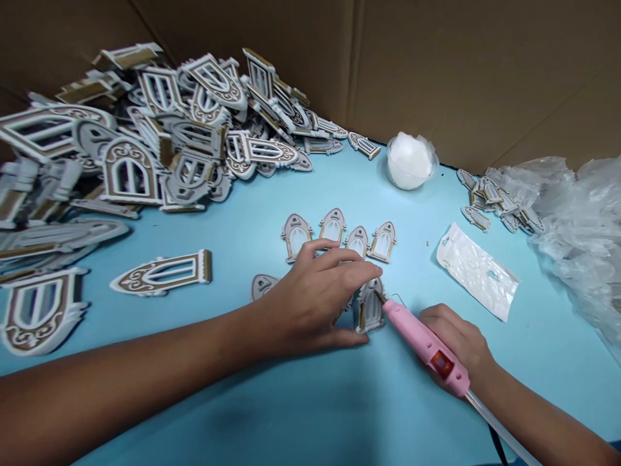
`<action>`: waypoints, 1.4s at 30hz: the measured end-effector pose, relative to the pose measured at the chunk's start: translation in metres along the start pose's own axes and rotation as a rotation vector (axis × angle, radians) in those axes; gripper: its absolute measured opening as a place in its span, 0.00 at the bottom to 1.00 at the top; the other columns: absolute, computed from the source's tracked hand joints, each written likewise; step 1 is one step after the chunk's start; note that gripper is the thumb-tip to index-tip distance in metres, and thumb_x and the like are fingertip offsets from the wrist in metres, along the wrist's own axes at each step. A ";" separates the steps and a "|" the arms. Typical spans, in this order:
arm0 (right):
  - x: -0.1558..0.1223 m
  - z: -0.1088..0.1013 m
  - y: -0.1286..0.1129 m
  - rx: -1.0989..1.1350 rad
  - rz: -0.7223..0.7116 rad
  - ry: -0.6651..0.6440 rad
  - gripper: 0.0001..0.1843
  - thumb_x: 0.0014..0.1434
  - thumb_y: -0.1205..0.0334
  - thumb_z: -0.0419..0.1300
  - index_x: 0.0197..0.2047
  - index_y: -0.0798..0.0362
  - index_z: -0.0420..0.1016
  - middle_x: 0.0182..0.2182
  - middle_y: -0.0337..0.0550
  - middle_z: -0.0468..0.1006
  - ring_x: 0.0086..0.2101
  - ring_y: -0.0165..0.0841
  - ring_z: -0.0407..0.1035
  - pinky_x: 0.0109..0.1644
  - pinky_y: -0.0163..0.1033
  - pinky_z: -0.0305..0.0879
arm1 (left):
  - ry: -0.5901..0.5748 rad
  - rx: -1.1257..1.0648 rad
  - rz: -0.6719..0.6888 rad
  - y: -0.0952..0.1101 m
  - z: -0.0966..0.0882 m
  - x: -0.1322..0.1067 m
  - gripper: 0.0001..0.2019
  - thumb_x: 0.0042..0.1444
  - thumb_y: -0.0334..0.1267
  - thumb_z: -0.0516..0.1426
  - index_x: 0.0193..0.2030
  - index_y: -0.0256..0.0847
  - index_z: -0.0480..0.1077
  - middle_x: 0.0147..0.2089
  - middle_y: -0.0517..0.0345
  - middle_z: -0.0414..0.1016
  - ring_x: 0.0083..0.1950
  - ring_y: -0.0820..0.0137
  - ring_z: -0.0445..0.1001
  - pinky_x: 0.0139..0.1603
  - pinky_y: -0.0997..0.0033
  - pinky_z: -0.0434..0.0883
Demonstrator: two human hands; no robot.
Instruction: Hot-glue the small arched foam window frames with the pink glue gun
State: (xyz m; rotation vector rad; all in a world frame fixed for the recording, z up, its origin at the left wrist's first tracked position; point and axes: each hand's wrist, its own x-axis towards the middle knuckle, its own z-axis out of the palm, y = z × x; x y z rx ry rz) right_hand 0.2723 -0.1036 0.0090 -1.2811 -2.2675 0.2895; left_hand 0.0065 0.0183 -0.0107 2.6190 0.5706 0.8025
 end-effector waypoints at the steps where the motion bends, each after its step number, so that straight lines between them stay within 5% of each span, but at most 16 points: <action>1: 0.001 -0.001 -0.001 0.008 -0.003 -0.006 0.12 0.67 0.74 0.49 0.46 0.52 0.69 0.36 0.45 0.77 0.35 0.32 0.76 0.31 0.33 0.71 | 0.001 0.002 -0.004 0.000 0.000 0.000 0.36 0.53 0.51 0.72 0.62 0.42 0.62 0.59 0.50 0.79 0.61 0.54 0.74 0.67 0.52 0.56; 12: 0.006 -0.009 -0.017 -0.277 -0.134 -0.010 0.14 0.67 0.77 0.49 0.50 0.60 0.71 0.40 0.55 0.81 0.37 0.35 0.78 0.33 0.35 0.74 | -0.064 0.053 -0.033 0.004 -0.004 0.002 0.28 0.59 0.56 0.65 0.61 0.45 0.67 0.58 0.52 0.80 0.59 0.55 0.75 0.66 0.52 0.57; 19: 0.001 -0.019 0.001 -0.354 0.176 0.090 0.10 0.66 0.72 0.53 0.48 0.52 0.71 0.43 0.52 0.79 0.36 0.37 0.77 0.29 0.37 0.72 | -0.091 0.061 -0.093 0.011 -0.003 0.003 0.39 0.52 0.56 0.70 0.65 0.41 0.64 0.55 0.48 0.79 0.58 0.51 0.74 0.64 0.51 0.59; 25: 0.008 -0.028 0.012 -0.249 0.204 0.288 0.06 0.66 0.69 0.60 0.45 0.50 0.72 0.38 0.46 0.79 0.38 0.37 0.75 0.38 0.40 0.72 | -0.283 0.050 0.038 0.020 0.002 0.009 0.43 0.50 0.64 0.68 0.66 0.40 0.68 0.63 0.42 0.76 0.64 0.44 0.69 0.67 0.42 0.53; 30: 0.012 -0.028 0.009 -0.254 0.199 0.347 0.04 0.67 0.67 0.59 0.43 0.49 0.72 0.37 0.46 0.79 0.37 0.38 0.75 0.39 0.42 0.71 | -0.150 0.148 0.014 0.003 -0.015 0.016 0.22 0.70 0.54 0.53 0.50 0.38 0.78 0.50 0.47 0.83 0.56 0.51 0.76 0.61 0.45 0.59; 34: 0.012 -0.029 0.012 -0.248 0.203 0.370 0.03 0.67 0.67 0.59 0.43 0.49 0.72 0.37 0.45 0.79 0.37 0.38 0.75 0.39 0.43 0.71 | -0.061 0.329 -0.109 -0.011 -0.040 0.024 0.24 0.73 0.47 0.46 0.32 0.43 0.76 0.34 0.53 0.82 0.42 0.57 0.77 0.52 0.47 0.61; 38: 0.013 -0.029 0.014 -0.239 0.180 0.371 0.04 0.66 0.68 0.59 0.43 0.49 0.72 0.36 0.44 0.79 0.36 0.38 0.75 0.39 0.42 0.71 | -0.245 0.071 0.041 -0.002 -0.040 0.023 0.16 0.67 0.45 0.53 0.54 0.41 0.75 0.54 0.50 0.82 0.56 0.56 0.76 0.56 0.54 0.65; 42: 0.015 -0.026 0.013 -0.235 0.172 0.366 0.04 0.66 0.68 0.59 0.42 0.49 0.72 0.36 0.44 0.79 0.36 0.38 0.75 0.39 0.42 0.71 | -0.405 -0.066 0.086 0.011 -0.016 0.015 0.28 0.60 0.35 0.57 0.68 0.41 0.64 0.63 0.48 0.76 0.63 0.58 0.72 0.60 0.58 0.63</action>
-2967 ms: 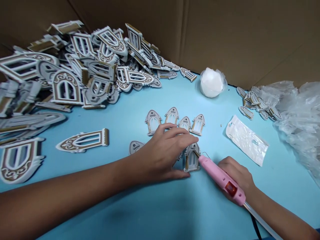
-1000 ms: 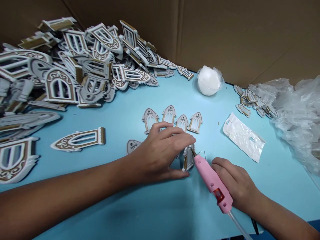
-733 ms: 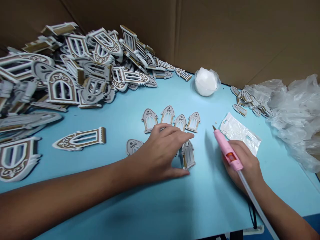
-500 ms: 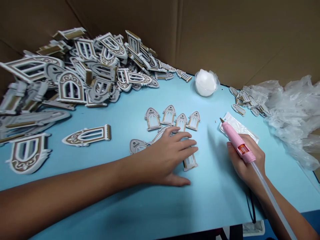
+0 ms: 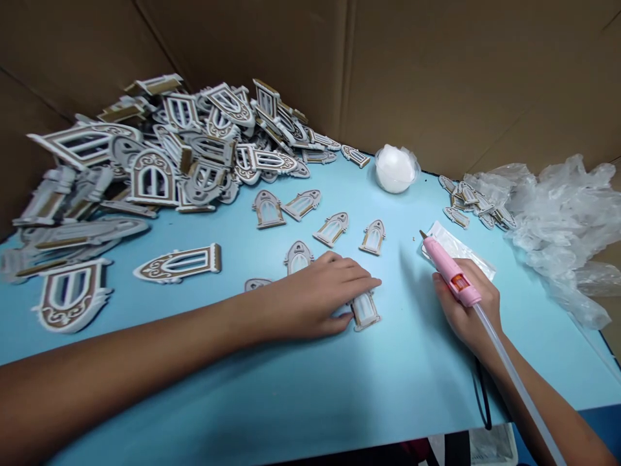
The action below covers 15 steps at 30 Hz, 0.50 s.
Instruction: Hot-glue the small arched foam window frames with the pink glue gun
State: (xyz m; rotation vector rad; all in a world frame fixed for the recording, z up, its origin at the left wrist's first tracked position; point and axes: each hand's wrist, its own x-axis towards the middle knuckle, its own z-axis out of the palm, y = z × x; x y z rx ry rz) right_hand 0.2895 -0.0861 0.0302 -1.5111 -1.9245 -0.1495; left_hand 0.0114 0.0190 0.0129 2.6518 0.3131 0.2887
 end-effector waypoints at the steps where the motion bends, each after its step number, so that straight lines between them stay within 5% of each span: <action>1: 0.000 0.001 0.000 0.001 0.002 0.000 0.04 0.66 0.68 0.59 0.42 0.49 0.72 0.36 0.44 0.79 0.36 0.38 0.75 0.39 0.42 0.71 | 0.017 0.021 -0.023 0.001 0.006 0.001 0.26 0.61 0.35 0.57 0.67 0.41 0.66 0.60 0.48 0.77 0.60 0.58 0.74 0.59 0.58 0.63; 5: -0.002 0.002 0.001 0.006 -0.002 -0.019 0.05 0.66 0.68 0.59 0.43 0.49 0.73 0.38 0.45 0.80 0.38 0.38 0.76 0.40 0.42 0.71 | 0.101 0.172 -0.195 0.004 0.014 0.001 0.23 0.60 0.49 0.64 0.57 0.38 0.73 0.47 0.47 0.79 0.50 0.54 0.74 0.53 0.54 0.62; 11: -0.001 0.002 0.001 0.021 0.015 -0.036 0.04 0.66 0.67 0.58 0.42 0.49 0.73 0.36 0.45 0.80 0.36 0.38 0.75 0.39 0.42 0.71 | 0.085 0.219 -0.270 0.006 0.008 -0.001 0.20 0.56 0.56 0.66 0.41 0.39 0.73 0.44 0.48 0.76 0.48 0.53 0.72 0.52 0.51 0.62; 15: 0.000 0.004 -0.002 0.056 0.015 -0.056 0.04 0.67 0.67 0.58 0.42 0.49 0.73 0.35 0.45 0.79 0.35 0.37 0.76 0.37 0.41 0.71 | 0.122 0.188 -0.309 0.005 0.006 -0.002 0.33 0.47 0.62 0.69 0.49 0.37 0.70 0.54 0.41 0.75 0.55 0.45 0.71 0.55 0.48 0.63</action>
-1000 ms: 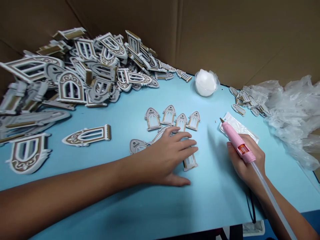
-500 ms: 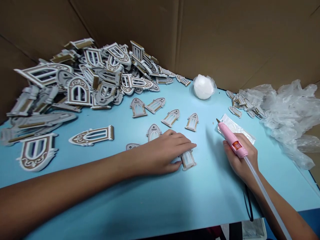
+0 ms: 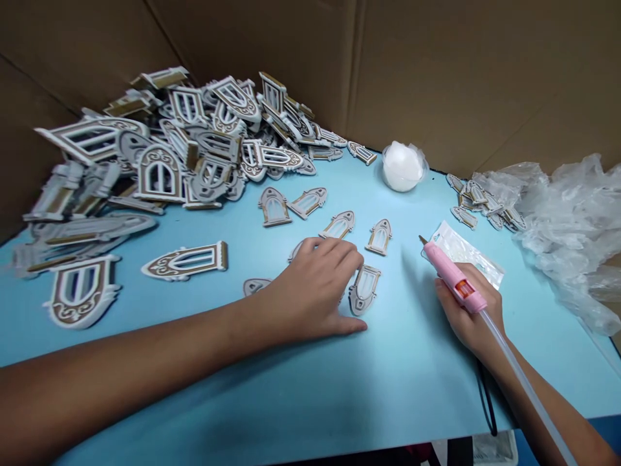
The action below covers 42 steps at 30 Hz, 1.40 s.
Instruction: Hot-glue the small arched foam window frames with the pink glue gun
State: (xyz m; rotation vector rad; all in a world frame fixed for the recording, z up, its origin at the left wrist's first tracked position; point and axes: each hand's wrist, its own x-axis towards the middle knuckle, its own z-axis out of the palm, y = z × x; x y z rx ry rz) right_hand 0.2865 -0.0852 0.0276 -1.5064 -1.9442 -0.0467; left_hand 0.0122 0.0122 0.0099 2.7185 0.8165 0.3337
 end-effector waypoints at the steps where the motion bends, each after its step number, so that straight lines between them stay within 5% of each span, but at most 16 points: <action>1: 0.000 0.001 0.000 0.019 -0.010 -0.016 0.04 0.67 0.67 0.58 0.42 0.49 0.72 0.35 0.44 0.79 0.34 0.36 0.76 0.37 0.41 0.72 | 0.003 -0.042 0.012 -0.001 0.000 0.000 0.34 0.47 0.58 0.70 0.54 0.37 0.68 0.58 0.41 0.74 0.58 0.45 0.70 0.57 0.49 0.63; 4: -0.004 0.004 -0.001 0.081 -0.083 -0.111 0.05 0.66 0.68 0.58 0.42 0.49 0.72 0.34 0.43 0.79 0.33 0.35 0.76 0.34 0.39 0.72 | 0.007 -0.159 0.017 -0.005 0.001 0.000 0.33 0.52 0.46 0.67 0.61 0.40 0.62 0.60 0.46 0.74 0.61 0.50 0.71 0.61 0.53 0.62; 11: -0.024 0.013 -0.005 0.164 -0.155 -0.298 0.06 0.68 0.70 0.55 0.44 0.51 0.71 0.36 0.45 0.77 0.32 0.32 0.73 0.31 0.35 0.69 | 0.152 -0.256 0.133 -0.008 0.014 -0.004 0.29 0.57 0.40 0.65 0.61 0.41 0.59 0.58 0.47 0.76 0.60 0.54 0.74 0.61 0.54 0.64; 17: -0.024 0.013 -0.014 0.125 -0.207 -0.269 0.11 0.66 0.76 0.51 0.38 0.51 0.68 0.30 0.41 0.73 0.29 0.30 0.70 0.27 0.34 0.64 | 0.260 -0.264 0.281 -0.008 0.018 -0.005 0.26 0.63 0.39 0.61 0.64 0.45 0.54 0.60 0.44 0.75 0.62 0.56 0.74 0.61 0.52 0.66; 28: -0.021 0.010 -0.020 0.035 -0.232 -0.251 0.13 0.65 0.78 0.49 0.35 0.51 0.63 0.27 0.39 0.67 0.25 0.29 0.65 0.23 0.33 0.59 | 0.348 -0.219 0.335 -0.007 0.021 -0.003 0.28 0.60 0.36 0.65 0.62 0.43 0.57 0.58 0.45 0.76 0.59 0.56 0.75 0.57 0.54 0.67; 42: -0.022 0.009 -0.021 0.034 -0.251 -0.269 0.12 0.63 0.79 0.49 0.36 0.51 0.62 0.27 0.39 0.64 0.25 0.29 0.61 0.24 0.34 0.56 | 0.290 -0.205 0.297 -0.005 0.019 -0.003 0.31 0.55 0.36 0.69 0.61 0.43 0.59 0.58 0.46 0.77 0.59 0.56 0.75 0.59 0.55 0.67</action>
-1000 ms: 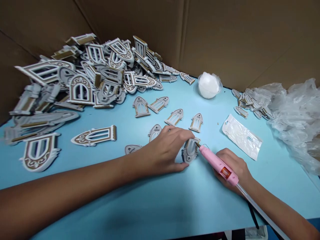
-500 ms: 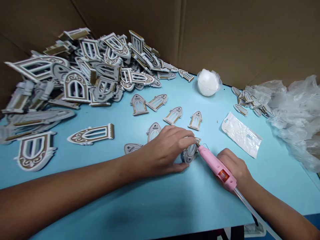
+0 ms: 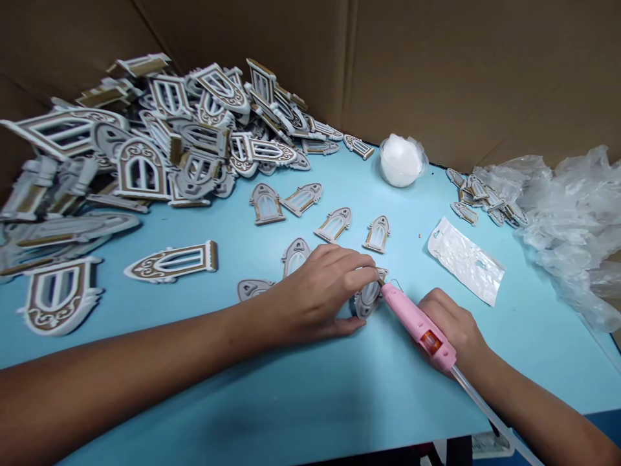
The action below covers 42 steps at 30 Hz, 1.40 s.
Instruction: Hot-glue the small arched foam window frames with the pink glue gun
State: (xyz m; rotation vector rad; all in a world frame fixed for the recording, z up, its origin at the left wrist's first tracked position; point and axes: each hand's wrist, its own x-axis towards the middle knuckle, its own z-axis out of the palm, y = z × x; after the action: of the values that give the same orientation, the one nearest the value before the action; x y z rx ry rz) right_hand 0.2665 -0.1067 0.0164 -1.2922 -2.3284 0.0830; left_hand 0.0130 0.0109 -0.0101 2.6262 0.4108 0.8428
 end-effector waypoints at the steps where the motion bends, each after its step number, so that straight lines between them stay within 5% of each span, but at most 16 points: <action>1: 0.000 0.000 0.000 0.000 0.000 -0.001 0.12 0.63 0.78 0.49 0.36 0.51 0.62 0.27 0.39 0.64 0.26 0.29 0.62 0.24 0.33 0.56 | 0.002 0.002 0.001 0.000 0.000 0.000 0.31 0.55 0.36 0.69 0.61 0.43 0.58 0.58 0.46 0.77 0.59 0.56 0.75 0.59 0.55 0.67; 25: -0.001 -0.001 -0.001 0.022 0.033 -0.026 0.10 0.66 0.74 0.49 0.36 0.52 0.65 0.27 0.40 0.66 0.25 0.31 0.64 0.23 0.34 0.58 | 0.030 0.031 0.012 0.001 0.002 0.003 0.29 0.55 0.36 0.68 0.60 0.42 0.60 0.56 0.47 0.78 0.56 0.57 0.77 0.56 0.56 0.69; 34: 0.000 -0.004 -0.003 0.079 0.074 -0.085 0.09 0.65 0.73 0.50 0.42 0.53 0.70 0.35 0.47 0.75 0.32 0.33 0.72 0.26 0.35 0.67 | 0.039 0.025 0.027 0.000 0.001 0.000 0.27 0.61 0.37 0.64 0.62 0.42 0.57 0.57 0.43 0.76 0.58 0.55 0.75 0.57 0.54 0.69; 42: -0.006 -0.006 0.012 -0.016 0.246 0.014 0.09 0.65 0.72 0.55 0.46 0.51 0.70 0.42 0.50 0.78 0.38 0.37 0.75 0.32 0.38 0.71 | -0.145 -0.016 -0.213 0.003 -0.005 0.002 0.29 0.54 0.42 0.68 0.59 0.39 0.62 0.54 0.46 0.76 0.57 0.53 0.74 0.60 0.53 0.67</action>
State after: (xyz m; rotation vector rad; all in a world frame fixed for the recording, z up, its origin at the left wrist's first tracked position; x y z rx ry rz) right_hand 0.2814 -0.1057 0.0163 -1.5761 -2.1521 0.1342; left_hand 0.0122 0.0105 -0.0039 2.5510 0.6267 0.5819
